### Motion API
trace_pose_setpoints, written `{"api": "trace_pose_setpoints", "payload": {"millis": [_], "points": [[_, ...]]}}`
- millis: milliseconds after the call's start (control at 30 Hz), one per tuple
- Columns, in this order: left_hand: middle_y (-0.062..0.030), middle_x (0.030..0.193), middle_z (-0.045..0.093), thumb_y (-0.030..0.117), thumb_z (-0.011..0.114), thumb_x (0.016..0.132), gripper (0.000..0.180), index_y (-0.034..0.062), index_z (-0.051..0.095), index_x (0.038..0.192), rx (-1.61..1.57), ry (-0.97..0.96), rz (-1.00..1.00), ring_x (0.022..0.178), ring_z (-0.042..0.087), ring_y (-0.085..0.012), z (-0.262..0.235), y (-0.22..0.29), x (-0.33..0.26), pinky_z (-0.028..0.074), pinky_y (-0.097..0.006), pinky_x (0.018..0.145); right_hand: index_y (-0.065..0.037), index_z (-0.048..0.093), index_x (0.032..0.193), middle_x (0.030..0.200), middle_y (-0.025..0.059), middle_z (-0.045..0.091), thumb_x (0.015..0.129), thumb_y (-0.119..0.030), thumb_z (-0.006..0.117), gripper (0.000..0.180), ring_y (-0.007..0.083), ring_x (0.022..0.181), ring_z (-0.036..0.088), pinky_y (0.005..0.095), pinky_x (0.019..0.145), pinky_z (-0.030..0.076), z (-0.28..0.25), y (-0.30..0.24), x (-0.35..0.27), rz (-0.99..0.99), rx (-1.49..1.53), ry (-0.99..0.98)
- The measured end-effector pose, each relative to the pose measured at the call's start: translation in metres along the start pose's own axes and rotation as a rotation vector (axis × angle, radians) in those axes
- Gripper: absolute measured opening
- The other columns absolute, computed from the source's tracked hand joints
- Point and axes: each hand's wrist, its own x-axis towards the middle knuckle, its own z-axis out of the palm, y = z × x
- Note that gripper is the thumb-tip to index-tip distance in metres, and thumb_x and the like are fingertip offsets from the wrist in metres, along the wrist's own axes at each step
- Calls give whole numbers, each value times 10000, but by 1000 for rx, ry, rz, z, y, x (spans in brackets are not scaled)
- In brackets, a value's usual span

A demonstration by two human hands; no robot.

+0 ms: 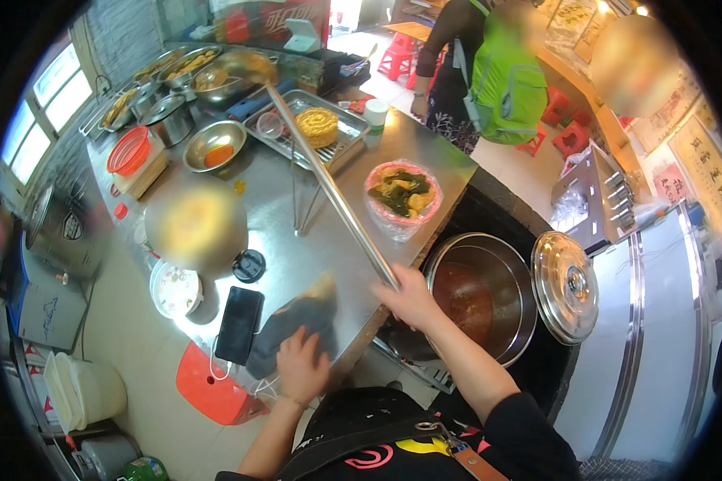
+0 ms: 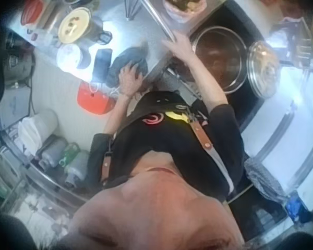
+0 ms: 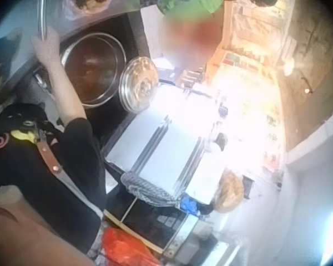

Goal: The person assembles a food order by placing various ingredients into a plastic bowl using tongs, then adds broth from a large pot using a ladle. The person places the finished bowl on the counter and briefly touches their face.

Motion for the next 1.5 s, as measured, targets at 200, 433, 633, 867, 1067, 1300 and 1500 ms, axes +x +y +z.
{"api": "trace_pose_setpoints", "payload": {"millis": [200,433,633,867,1067,1300,1500], "points": [[-172,1229,540,190,656,726,365,59,644,1067,91,28,-23,1083,497,-360,8,0,3,413,-461,882,-15,605,803,682,7,581,765,-95,721,146,81,632,540,252,603,438,-105,8,-125,154,-98,264],[-165,957,586,203,646,763,213,63,655,923,188,167,-77,890,540,-358,30,5,33,439,-448,789,-38,577,830,619,-6,532,788,-63,670,105,60,484,485,194,417,365,-146,50,-274,474,113,397],[-158,864,532,221,582,773,174,60,541,824,374,314,-169,865,532,-358,56,10,43,447,-457,744,-17,557,938,602,26,553,799,-59,596,151,88,441,504,226,393,401,-177,57,-284,714,236,262],[-148,886,543,242,572,777,196,57,542,836,396,320,-193,865,541,-356,59,19,49,452,-477,733,8,579,712,608,83,585,758,-63,572,85,168,447,555,303,426,453,-203,181,-255,801,-153,273],[-148,904,549,265,564,787,212,61,541,839,405,313,-231,880,544,-357,61,16,50,451,-476,742,69,640,920,901,265,663,742,-211,625,332,387,880,662,422,785,510,-178,199,-227,886,-396,201],[-141,909,551,285,547,798,223,65,539,840,391,290,-261,887,546,-355,60,18,49,448,-483,747,37,656,767,669,151,654,748,-175,652,212,240,578,649,360,593,512,-177,165,-234,827,-237,141],[-141,902,552,287,542,802,227,63,534,838,407,299,-265,890,547,-356,60,22,52,450,-483,751,52,612,735,615,104,615,732,-75,636,130,179,464,587,311,461,477,-215,203,-230,903,-358,190]]}}
